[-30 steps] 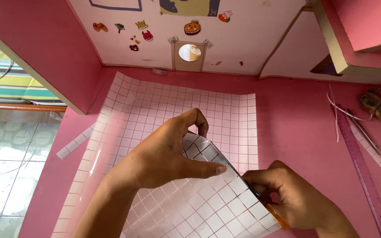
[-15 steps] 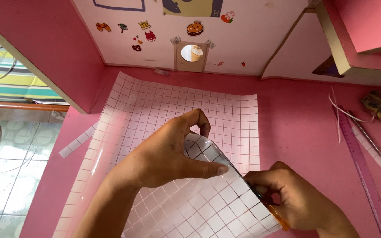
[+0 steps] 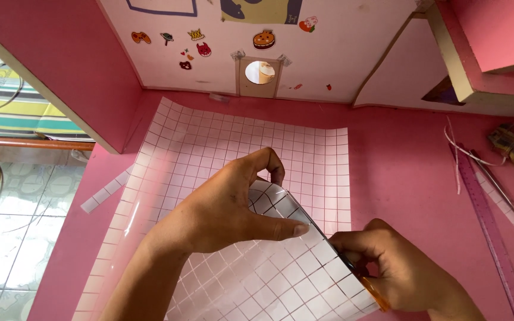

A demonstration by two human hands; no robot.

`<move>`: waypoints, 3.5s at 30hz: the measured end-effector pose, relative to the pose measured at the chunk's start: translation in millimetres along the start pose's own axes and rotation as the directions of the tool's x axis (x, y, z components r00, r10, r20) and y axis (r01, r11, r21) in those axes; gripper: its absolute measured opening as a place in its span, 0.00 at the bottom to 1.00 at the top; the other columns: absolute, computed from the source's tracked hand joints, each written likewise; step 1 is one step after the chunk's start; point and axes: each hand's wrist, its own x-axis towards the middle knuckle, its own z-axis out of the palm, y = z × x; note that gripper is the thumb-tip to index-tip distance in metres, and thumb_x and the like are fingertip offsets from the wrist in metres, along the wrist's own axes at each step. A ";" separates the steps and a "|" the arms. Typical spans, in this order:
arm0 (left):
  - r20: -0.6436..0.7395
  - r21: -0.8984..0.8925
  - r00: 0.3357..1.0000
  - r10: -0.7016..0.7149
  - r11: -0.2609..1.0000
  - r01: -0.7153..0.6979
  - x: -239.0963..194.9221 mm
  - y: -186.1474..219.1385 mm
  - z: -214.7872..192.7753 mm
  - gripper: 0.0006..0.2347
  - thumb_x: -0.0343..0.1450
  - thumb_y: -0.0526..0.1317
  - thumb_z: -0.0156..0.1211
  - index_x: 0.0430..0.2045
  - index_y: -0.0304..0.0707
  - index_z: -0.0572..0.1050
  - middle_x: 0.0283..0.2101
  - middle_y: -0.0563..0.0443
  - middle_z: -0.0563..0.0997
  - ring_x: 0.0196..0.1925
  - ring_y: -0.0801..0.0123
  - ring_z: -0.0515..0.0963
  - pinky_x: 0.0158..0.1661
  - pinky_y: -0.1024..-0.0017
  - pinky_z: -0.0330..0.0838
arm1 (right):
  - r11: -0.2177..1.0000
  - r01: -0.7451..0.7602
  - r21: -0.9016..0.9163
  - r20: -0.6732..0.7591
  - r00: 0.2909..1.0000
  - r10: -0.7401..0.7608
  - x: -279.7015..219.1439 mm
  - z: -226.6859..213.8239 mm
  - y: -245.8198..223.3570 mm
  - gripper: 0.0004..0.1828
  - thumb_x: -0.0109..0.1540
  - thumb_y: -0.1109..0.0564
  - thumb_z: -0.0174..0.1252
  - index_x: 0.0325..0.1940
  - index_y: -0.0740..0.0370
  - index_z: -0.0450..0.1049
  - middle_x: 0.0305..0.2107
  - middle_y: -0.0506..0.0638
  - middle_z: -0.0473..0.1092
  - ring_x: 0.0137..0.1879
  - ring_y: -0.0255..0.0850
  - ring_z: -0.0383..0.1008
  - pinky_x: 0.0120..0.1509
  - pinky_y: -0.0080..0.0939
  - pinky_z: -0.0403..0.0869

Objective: Cutting a piece of grid-patterned adhesive film from a roll with scissors and applying it to a glass surface

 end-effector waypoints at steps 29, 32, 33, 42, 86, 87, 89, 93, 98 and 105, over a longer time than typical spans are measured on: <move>0.025 -0.036 0.999 0.047 0.998 -0.046 0.0 -4.3 -2.0 0.22 0.61 0.33 0.78 0.33 0.41 0.63 0.19 0.47 0.74 0.18 0.73 0.62 0.17 0.72 0.53 | 0.999 -0.030 -0.027 -0.013 0.999 0.030 -1.4 -0.1 5.8 0.07 0.58 0.56 0.72 0.27 0.60 0.84 0.12 0.36 0.52 0.19 0.30 0.49 0.22 0.34 0.57; 0.028 -0.034 0.996 0.080 0.996 -0.079 0.2 -6.2 -3.0 0.22 0.60 0.34 0.79 0.33 0.42 0.63 0.20 0.48 0.74 0.19 0.73 0.64 0.18 0.73 0.55 | 0.998 -0.031 0.046 -0.021 0.999 0.032 -2.2 -1.5 15.2 0.10 0.58 0.64 0.59 0.34 0.65 0.87 0.13 0.36 0.52 0.21 0.29 0.48 0.22 0.33 0.55; 0.016 0.000 0.996 0.084 0.996 -0.084 -0.5 -5.7 -3.3 0.23 0.61 0.36 0.80 0.32 0.42 0.63 0.18 0.51 0.70 0.19 0.74 0.61 0.18 0.72 0.52 | 0.999 -0.042 0.024 -0.068 0.997 0.043 -3.0 -2.0 21.1 0.13 0.56 0.67 0.59 0.37 0.64 0.89 0.13 0.35 0.53 0.20 0.27 0.50 0.22 0.32 0.55; -0.168 -0.058 0.935 0.312 0.944 -0.326 7.7 -15.6 -7.0 0.19 0.57 0.39 0.80 0.29 0.42 0.70 0.22 0.54 0.79 0.23 0.77 0.74 0.22 0.77 0.66 | 0.901 -0.048 0.431 -0.363 0.905 0.222 11.6 -17.2 40.7 0.16 0.57 0.67 0.63 0.49 0.75 0.82 0.36 0.56 0.80 0.27 0.37 0.75 0.19 0.42 0.76; -0.759 0.080 0.435 0.484 0.733 -0.675 50.4 -53.4 -25.9 0.08 0.70 0.36 0.77 0.36 0.39 0.81 0.27 0.56 0.77 0.30 0.84 0.72 0.33 0.84 0.70 | 0.884 0.334 0.326 -0.571 0.815 -0.097 8.2 -25.5 42.3 0.14 0.51 0.70 0.73 0.38 0.75 0.78 0.17 0.57 0.72 0.17 0.36 0.73 0.20 0.34 0.76; -0.760 0.062 0.432 0.485 0.716 -0.696 50.6 -53.4 -25.5 0.08 0.70 0.36 0.77 0.36 0.39 0.81 0.27 0.55 0.77 0.29 0.83 0.73 0.33 0.83 0.72 | 0.883 0.340 0.325 -0.586 0.805 -0.094 8.7 -27.4 42.1 0.14 0.52 0.70 0.71 0.40 0.76 0.77 0.18 0.58 0.73 0.17 0.36 0.73 0.20 0.34 0.76; -0.761 0.045 0.426 0.489 0.695 -0.718 50.6 -51.7 -24.6 0.08 0.70 0.36 0.77 0.36 0.39 0.81 0.27 0.54 0.78 0.29 0.82 0.74 0.33 0.82 0.73 | 0.881 0.350 0.320 -0.603 0.792 -0.095 9.9 -30.6 40.8 0.14 0.54 0.70 0.70 0.42 0.78 0.77 0.19 0.59 0.74 0.18 0.37 0.73 0.21 0.35 0.77; -0.769 0.042 0.425 0.478 0.701 -0.712 49.6 -51.2 -21.8 0.08 0.71 0.36 0.77 0.37 0.39 0.81 0.27 0.53 0.78 0.29 0.82 0.75 0.32 0.82 0.73 | 0.876 0.347 0.334 -0.635 0.770 -0.062 5.5 -31.6 39.4 0.11 0.57 0.69 0.67 0.42 0.77 0.76 0.17 0.61 0.72 0.16 0.41 0.74 0.20 0.38 0.77; -0.798 0.039 0.413 0.438 0.722 -0.691 49.9 -53.5 -29.7 0.07 0.73 0.38 0.75 0.38 0.41 0.80 0.28 0.55 0.78 0.29 0.82 0.76 0.32 0.83 0.73 | 0.852 0.346 0.392 -0.623 0.782 -0.030 2.2 -33.3 35.0 0.11 0.61 0.65 0.63 0.44 0.77 0.76 0.15 0.59 0.71 0.15 0.41 0.74 0.19 0.36 0.76; -0.812 -0.096 0.491 0.316 0.757 -0.646 38.8 -43.0 -26.7 0.08 0.71 0.43 0.72 0.29 0.50 0.76 0.33 0.65 0.78 0.36 0.82 0.77 0.39 0.80 0.77 | 0.867 0.239 0.437 -0.540 0.840 0.041 -2.8 -37.0 35.3 0.13 0.63 0.54 0.63 0.45 0.67 0.76 0.31 0.50 0.68 0.17 0.43 0.70 0.21 0.36 0.71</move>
